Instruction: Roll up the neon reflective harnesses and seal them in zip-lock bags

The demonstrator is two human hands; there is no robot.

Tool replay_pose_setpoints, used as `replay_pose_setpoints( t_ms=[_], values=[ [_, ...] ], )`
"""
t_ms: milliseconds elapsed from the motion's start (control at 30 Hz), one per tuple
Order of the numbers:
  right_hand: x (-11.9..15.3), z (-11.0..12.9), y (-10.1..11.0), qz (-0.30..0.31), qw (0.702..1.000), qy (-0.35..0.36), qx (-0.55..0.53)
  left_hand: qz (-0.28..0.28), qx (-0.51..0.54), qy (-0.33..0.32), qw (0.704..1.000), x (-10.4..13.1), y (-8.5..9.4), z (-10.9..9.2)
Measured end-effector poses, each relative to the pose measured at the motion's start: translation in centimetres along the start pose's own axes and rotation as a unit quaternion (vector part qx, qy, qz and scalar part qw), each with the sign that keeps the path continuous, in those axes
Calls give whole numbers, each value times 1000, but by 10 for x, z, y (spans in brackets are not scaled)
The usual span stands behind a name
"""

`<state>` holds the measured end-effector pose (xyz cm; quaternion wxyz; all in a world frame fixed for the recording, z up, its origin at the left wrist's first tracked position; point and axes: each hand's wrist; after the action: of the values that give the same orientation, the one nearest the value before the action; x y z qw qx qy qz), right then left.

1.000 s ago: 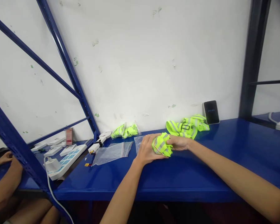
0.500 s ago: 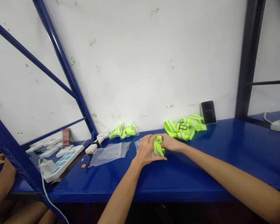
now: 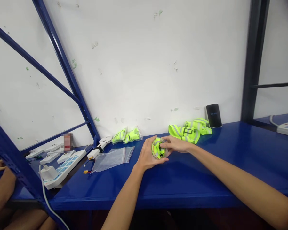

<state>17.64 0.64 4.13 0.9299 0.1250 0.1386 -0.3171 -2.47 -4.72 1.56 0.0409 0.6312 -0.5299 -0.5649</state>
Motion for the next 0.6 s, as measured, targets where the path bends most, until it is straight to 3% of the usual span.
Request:
replay_pose_setpoints(
  t_ms=[133, 267, 333, 367, 500, 600],
  values=[
    [-6, -8, -7, -35, 996, 9, 78, 9, -39, -13, 999, 1, -7, -9],
    [-13, -15, -15, -127, 962, 93, 222, -11, -65, -20, 998, -2, -12, -15],
    [-12, -14, -16, -151, 955, 99, 237, -22, -58, -11, 998, -3, -10, -14],
    [-10, -11, -16, -136, 963, 87, 216, -27, -51, -7, 998, -3, -7, -12],
    [-2, 3, -10, 18, 999, -2, 43, -25, -38, -3, 999, -2, 1, -6],
    [0, 5, -10, 8, 998, 12, 66, 10, -55, -33, 998, -2, 0, -6]
  ],
)
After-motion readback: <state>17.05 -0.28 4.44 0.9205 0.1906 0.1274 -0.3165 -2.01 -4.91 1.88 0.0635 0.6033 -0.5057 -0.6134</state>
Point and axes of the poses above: each hand's wrist, its own x-axis away from the middle knuckle, its own y-axis out of the back of the hand, z = x × y, and after that the axes turned 13 degrees about y, right-handed
